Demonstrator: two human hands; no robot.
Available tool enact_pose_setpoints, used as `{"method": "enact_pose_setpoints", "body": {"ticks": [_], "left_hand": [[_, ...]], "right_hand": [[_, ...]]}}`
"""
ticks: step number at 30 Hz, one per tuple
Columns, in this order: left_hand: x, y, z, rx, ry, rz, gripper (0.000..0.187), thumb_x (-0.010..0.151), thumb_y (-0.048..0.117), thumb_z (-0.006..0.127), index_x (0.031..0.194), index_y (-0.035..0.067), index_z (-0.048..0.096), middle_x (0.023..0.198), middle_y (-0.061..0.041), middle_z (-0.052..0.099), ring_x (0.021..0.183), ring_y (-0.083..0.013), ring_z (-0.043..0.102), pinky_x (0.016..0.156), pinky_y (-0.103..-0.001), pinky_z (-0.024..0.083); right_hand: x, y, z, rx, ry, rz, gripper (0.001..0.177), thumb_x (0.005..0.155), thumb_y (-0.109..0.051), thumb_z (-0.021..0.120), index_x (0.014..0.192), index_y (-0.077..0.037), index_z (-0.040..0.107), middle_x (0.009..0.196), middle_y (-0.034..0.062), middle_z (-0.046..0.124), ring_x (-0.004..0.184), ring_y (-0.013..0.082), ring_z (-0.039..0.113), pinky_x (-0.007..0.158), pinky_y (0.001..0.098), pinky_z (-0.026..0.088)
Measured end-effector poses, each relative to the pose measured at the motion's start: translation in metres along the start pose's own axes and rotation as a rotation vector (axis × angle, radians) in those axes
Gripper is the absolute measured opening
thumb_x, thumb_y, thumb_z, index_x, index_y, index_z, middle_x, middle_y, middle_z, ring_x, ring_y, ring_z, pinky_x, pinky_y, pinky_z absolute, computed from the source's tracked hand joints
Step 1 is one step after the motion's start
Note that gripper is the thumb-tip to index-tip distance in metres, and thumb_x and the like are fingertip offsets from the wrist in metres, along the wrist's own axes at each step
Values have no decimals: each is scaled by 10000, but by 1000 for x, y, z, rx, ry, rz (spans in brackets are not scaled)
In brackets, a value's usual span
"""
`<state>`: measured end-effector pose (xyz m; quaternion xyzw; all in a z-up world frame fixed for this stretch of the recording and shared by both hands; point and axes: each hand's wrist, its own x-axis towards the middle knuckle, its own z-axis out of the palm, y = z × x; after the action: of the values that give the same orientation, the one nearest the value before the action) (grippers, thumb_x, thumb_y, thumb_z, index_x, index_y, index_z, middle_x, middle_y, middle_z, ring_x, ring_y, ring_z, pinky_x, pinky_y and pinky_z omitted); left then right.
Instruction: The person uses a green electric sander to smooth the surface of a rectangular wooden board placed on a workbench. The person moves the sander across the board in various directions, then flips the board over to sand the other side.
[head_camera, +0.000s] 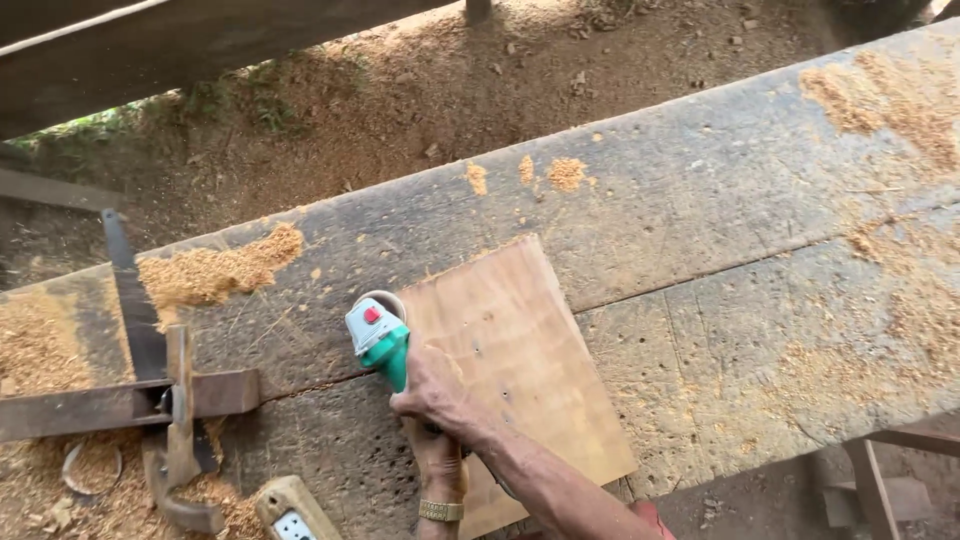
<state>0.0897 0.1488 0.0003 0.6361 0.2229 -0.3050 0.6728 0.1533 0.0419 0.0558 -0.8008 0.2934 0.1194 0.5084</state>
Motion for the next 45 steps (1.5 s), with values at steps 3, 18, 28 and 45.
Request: {"method": "enact_pose_setpoints", "body": {"ticks": [3,18,28,45], "left_hand": [[-9,-5,17,-23,-103,179,625,759,171,862,1275,113,514,905,9,550,657,-107,496,472,-302,396],[-5,-40,112,335,-197,-47,369,742,220,847,971,-15,678,799,-19,682,685,-113,616,566,-306,514],[-35,-29,169,340,-289,-58,431,724,227,850,1062,36,666,813,-18,684,652,-124,606,545,-311,500],[-10,-15,85,231,-128,60,496,717,241,869,1119,45,657,902,-36,714,743,-115,659,618,-308,565]], "right_hand": [[1,21,-12,66,51,-40,595,623,-168,790,1092,49,495,864,266,681,823,435,709,696,495,586],[-2,96,-106,19,254,94,711,608,-197,823,1164,92,487,833,260,702,822,411,731,742,463,598],[-17,110,-164,93,285,221,753,634,-176,830,1224,53,422,989,282,704,915,401,742,800,433,630],[2,62,-71,53,137,63,711,576,-195,803,1138,83,466,800,277,692,785,414,736,673,472,601]]}}
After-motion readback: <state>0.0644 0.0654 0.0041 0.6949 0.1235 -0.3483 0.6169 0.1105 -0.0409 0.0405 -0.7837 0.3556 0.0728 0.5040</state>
